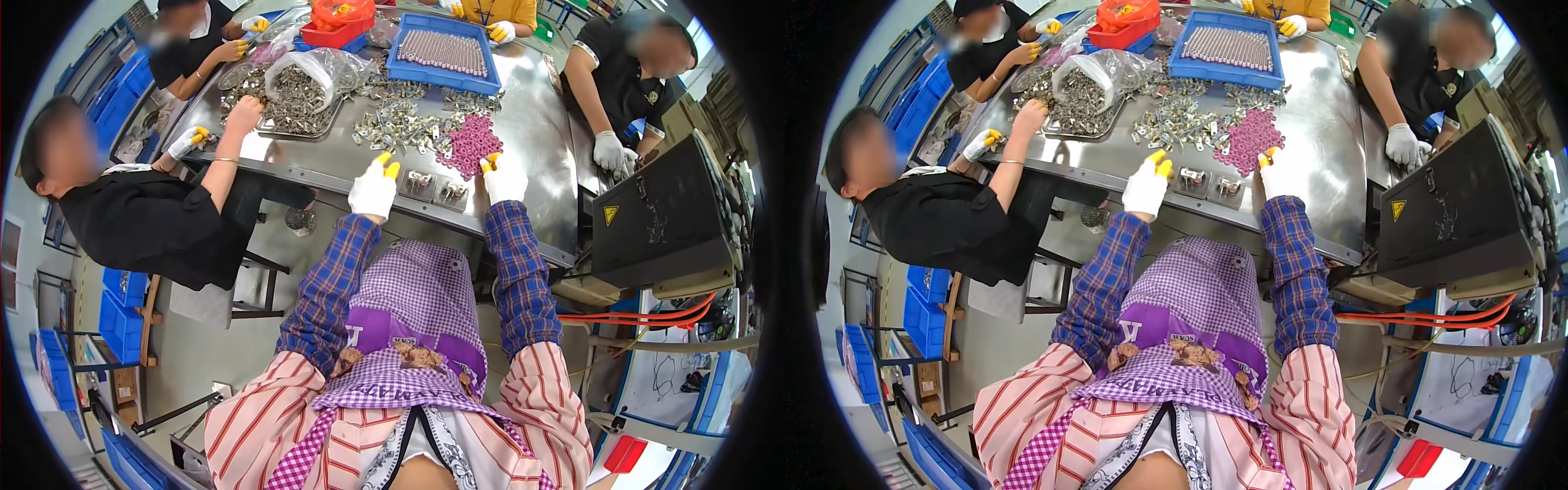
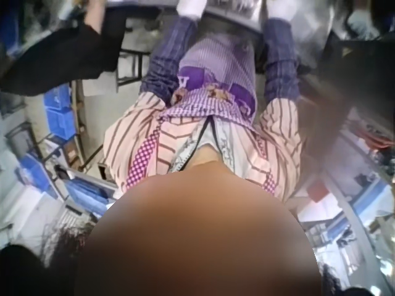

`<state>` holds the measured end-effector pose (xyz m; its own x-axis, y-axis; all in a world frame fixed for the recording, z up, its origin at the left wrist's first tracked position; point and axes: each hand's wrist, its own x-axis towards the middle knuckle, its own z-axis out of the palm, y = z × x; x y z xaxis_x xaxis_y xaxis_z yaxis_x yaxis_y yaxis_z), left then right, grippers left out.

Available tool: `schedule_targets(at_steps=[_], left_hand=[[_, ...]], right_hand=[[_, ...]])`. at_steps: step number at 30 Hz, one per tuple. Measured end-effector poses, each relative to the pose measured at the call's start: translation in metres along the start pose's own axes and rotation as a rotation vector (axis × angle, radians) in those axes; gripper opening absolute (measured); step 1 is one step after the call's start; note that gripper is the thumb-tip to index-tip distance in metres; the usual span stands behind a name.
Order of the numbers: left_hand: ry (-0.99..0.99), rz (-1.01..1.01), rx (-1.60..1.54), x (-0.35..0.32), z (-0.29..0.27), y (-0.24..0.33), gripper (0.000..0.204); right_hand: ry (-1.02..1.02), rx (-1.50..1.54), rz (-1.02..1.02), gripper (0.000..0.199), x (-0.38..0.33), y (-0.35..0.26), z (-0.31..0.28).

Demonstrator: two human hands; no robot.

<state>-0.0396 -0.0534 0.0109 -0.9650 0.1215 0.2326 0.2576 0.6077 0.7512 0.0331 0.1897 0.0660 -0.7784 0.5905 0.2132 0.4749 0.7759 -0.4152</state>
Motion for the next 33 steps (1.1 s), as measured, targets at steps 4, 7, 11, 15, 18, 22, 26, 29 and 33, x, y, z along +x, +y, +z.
schedule_targets(at_steps=[4, 7, 11, 15, 18, 22, 26, 29, 33], left_hand=[[0.148, -0.017, 0.216, 0.039, -0.009, 0.008, 0.034], [0.041, -0.036, 0.272, 0.059, -0.011, 0.010, 0.032], [-0.073, -0.064, 0.334, 0.071, -0.014, 0.006, 0.029], [-0.094, -0.103, 0.341, 0.070, -0.015, 0.006, 0.027], [-0.056, -0.056, 0.423, 0.067, -0.021, 0.016, 0.027], [-0.050, 0.052, 0.253, 0.044, -0.036, 0.050, 0.025], [-0.106, 0.152, -0.003, 0.016, -0.038, 0.084, 0.021], [-0.255, 0.178, -0.178, -0.002, -0.030, 0.098, 0.016], [-0.171, 0.338, -0.121, -0.008, -0.022, 0.098, 0.017]], right_hand=[[0.081, 0.389, 0.049, 0.022, -0.012, 0.001, -0.005], [0.152, 0.303, -0.159, 0.022, -0.030, 0.002, -0.006], [0.159, 0.170, -0.384, 0.022, -0.055, -0.003, -0.008], [-0.033, 0.021, -0.441, 0.021, -0.064, -0.006, -0.017], [-0.203, 0.273, -0.340, 0.019, -0.055, -0.009, -0.022], [-0.317, 0.343, -0.297, 0.017, -0.046, -0.010, -0.026], [-0.359, 0.361, -0.309, 0.016, -0.042, -0.008, -0.019], [-0.314, 0.458, -0.360, 0.017, -0.043, 0.002, -0.009], [-0.380, 0.523, -0.246, 0.019, -0.040, 0.004, -0.010]])
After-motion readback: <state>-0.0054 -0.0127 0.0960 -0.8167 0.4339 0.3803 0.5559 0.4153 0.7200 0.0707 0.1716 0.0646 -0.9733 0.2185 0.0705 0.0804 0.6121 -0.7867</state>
